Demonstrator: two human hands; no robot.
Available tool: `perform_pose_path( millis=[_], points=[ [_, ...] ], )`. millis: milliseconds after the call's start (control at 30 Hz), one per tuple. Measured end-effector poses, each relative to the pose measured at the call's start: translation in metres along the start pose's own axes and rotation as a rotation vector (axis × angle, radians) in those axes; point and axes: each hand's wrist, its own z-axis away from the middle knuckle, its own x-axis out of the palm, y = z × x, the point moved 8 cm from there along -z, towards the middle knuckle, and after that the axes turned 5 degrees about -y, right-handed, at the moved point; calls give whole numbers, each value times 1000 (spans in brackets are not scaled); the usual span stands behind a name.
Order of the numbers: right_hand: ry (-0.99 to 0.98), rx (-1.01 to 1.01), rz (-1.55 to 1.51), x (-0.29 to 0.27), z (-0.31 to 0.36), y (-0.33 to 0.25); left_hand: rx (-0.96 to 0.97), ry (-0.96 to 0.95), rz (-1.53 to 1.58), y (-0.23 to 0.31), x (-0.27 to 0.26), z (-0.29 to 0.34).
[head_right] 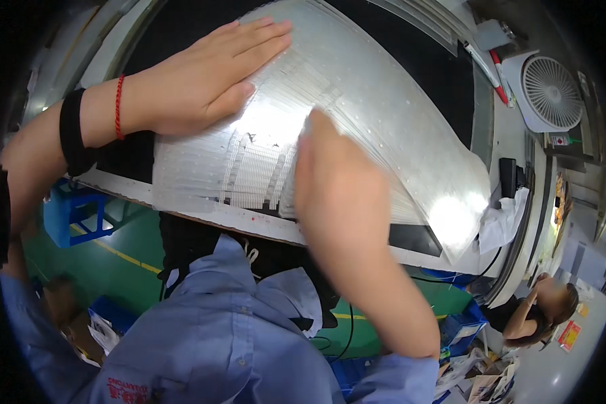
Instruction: Wipe industrial sheets with a cloth and stack them.
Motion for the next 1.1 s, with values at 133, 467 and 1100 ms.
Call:
perform_pose_path(
  millis=[133,467,1100],
  points=[
    [162,-398,307,37,69,0,-6,16,-29,5,0,-4],
    [91,-330,270,36,73,-5,13,55,-42,6,-2,-4],
    [154,-360,347,42,67,6,77,-18,168,5,-6,-4]
  ],
)
